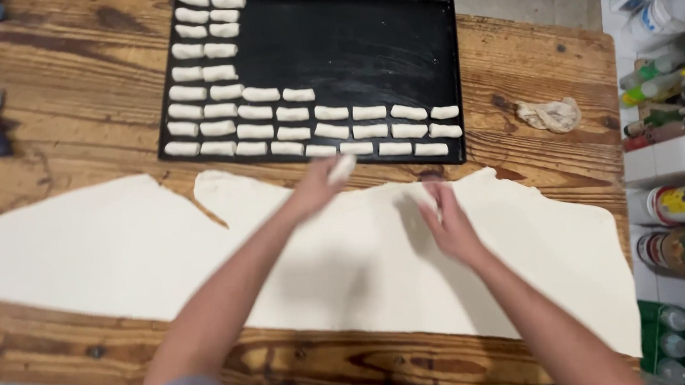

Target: Cut dough into small pieces and arrange them on a baking tray

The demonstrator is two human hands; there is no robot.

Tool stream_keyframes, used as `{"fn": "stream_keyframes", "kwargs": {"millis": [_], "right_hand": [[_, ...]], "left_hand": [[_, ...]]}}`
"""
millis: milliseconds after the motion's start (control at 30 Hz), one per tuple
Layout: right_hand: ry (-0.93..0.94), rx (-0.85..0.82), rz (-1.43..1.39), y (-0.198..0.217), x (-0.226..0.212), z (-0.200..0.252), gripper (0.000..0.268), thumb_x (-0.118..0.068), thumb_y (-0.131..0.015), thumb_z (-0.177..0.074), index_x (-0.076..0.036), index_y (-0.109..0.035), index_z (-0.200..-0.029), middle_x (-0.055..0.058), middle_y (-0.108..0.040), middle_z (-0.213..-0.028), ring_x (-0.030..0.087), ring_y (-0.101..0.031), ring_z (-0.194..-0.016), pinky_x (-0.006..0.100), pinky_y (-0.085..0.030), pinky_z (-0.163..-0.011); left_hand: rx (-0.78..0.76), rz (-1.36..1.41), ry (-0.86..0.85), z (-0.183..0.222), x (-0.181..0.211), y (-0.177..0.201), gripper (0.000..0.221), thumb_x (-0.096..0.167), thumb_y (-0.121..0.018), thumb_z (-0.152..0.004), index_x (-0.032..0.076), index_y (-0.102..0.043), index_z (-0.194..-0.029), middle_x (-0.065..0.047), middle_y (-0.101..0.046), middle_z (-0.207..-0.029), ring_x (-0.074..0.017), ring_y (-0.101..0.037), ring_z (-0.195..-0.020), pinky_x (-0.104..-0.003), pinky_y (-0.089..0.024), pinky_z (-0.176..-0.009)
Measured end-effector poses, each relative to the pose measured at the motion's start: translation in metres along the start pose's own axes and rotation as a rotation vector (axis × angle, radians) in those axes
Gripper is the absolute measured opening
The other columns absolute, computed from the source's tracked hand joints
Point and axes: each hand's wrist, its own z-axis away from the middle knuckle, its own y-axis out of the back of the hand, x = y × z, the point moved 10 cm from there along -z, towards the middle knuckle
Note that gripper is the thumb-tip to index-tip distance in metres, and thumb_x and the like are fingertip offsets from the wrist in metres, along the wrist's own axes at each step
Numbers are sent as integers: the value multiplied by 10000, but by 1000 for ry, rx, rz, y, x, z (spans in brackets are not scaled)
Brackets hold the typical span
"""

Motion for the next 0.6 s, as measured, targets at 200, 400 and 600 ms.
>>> {"fn": "stream_keyframes", "kwargs": {"millis": [200,400,600], "right_hand": [[408,158,303,0,-22,-196,274,-54,-638,-967,-90,-608,-1237,189,-671,-1074,402,-614,-986,463,-453,-842],[585,236,345,-16,-43,-241,239,8,-806,-894,-107,-769,-1100,52,-675,-1042,316,-571,-958,416,-468,-834],[493,242,426,-35,-30,-268,133,-228,-804,-994,-247,-786,-1124,-86,-720,-1033,276,-464,-1128,466,-240,-928]], "left_hand": [[-38,-293,-185,-189,9,57,398,57,-799,-721,188,-805,-1097,23,-802,-1076,-118,-718,-986,-278,-512,-830],[-79,-383,-10,-210,-18,61,226,43,-823,-798,105,-805,-1015,-72,-792,-984,-263,-724,-969,-411,-552,-797],[12,-429,-229,-216,-40,66,206,57,-839,-730,169,-815,-901,-48,-796,-862,-242,-744,-834,-345,-530,-793]]}}
